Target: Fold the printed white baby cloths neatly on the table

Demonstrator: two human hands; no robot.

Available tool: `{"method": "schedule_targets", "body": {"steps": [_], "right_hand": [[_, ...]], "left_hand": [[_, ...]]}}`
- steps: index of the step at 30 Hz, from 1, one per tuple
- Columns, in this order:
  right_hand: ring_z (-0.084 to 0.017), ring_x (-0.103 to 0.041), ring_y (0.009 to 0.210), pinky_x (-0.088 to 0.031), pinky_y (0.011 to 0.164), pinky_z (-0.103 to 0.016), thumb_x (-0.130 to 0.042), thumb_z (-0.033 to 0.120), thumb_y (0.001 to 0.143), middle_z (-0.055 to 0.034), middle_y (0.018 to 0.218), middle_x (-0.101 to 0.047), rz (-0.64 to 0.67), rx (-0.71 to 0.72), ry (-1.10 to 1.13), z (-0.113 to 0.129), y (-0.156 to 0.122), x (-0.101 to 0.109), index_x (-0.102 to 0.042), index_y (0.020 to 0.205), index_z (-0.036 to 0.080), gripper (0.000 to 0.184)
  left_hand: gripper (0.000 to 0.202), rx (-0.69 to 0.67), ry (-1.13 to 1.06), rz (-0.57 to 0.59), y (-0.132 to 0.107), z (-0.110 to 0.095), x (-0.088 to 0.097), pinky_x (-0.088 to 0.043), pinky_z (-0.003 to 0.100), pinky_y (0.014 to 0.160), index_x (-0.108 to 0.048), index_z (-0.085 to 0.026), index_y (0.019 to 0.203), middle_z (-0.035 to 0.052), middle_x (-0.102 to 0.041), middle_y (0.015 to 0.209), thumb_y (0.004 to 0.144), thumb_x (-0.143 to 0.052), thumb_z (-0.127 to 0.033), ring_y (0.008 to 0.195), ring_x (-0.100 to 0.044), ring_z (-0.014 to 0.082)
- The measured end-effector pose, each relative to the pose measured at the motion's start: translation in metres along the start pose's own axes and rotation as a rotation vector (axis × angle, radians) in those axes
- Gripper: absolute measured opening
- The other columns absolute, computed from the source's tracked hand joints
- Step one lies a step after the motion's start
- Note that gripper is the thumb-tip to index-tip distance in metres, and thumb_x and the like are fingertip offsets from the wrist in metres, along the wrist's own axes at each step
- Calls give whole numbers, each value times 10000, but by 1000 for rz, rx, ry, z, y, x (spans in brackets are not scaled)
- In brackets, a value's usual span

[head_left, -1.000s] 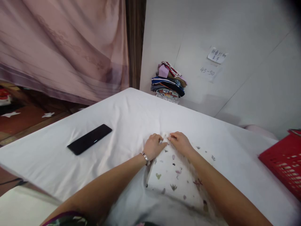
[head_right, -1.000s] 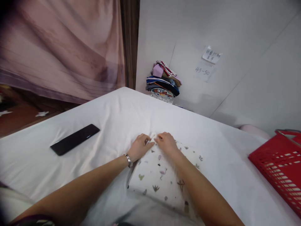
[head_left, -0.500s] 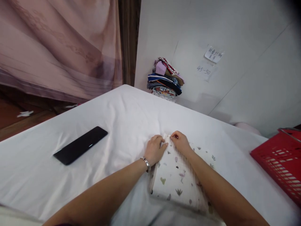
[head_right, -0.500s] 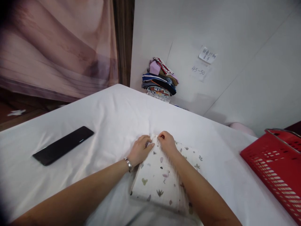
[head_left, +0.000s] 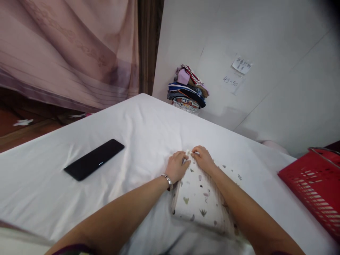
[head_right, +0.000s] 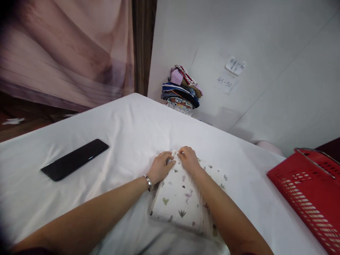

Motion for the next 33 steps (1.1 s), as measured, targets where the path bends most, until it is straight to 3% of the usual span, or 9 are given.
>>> {"method": "schedule_targets", "body": {"steps": [5, 11, 18, 25, 29, 33], "right_hand": [[-174, -501, 782, -370, 766, -330, -446, 233, 812, -32, 783, -577, -95, -9, 41, 13, -10, 10, -538, 797, 198, 100], [-161, -540, 765, -418, 727, -298, -458, 302, 785, -16, 800, -599, -127, -166, 350, 12, 4, 7, -545, 867, 199, 158], [-166, -521, 852, -398, 785, -316, -441, 275, 817, -50, 916, -597, 2, -40, 118, -5, 12, -15, -582, 941, 196, 204], [-168, -506, 817, -377, 767, -307, -434, 308, 844, -38, 830, -590, 98, -5, 24, 0, 10, -9, -590, 850, 193, 194], [-151, -497, 770, -379, 717, -279, -439, 333, 838, -15, 801, -563, -8, -55, 169, 4, 1, 1, -555, 866, 197, 180], [-109, -412, 558, -335, 530, -228, -427, 413, 840, 35, 630, -464, 4, -185, 444, 5, -16, 17, -522, 864, 203, 232]], "left_hand": [[89, -1, -13, -10, -1, -1, 1, -377, 326, 865, -570, -214, 815, 15, -613, 983, 762, -550, -282, 974, -526, 176], [141, 59, -93, -47, 0, 1, 1, -407, 307, 812, -558, -214, 863, 9, -620, 961, 748, -556, -296, 898, -554, 159], [201, 142, -114, -37, 0, 7, 0, -434, 306, 754, -546, -215, 923, 7, -622, 836, 732, -558, -275, 770, -577, 153], [352, 121, -231, -52, 0, 8, -2, -430, 301, 828, -489, -203, 1062, 30, -619, 1038, 719, -564, -225, 889, -576, 152], [310, 155, -303, -78, 1, 8, 1, -425, 297, 845, -481, -213, 1081, 12, -628, 1021, 772, -495, -217, 877, -576, 137], [289, 240, -289, -137, 7, 13, 7, -423, 289, 848, -501, -204, 1047, 23, -627, 1023, 777, -430, -127, 930, -563, 138]]}}
Point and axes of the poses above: each hand's wrist, its own y-axis towards the middle knuckle, its own x-axis out of the back of the hand, z = x × y, the point moved 3 cm from there along y, towards the middle knuckle
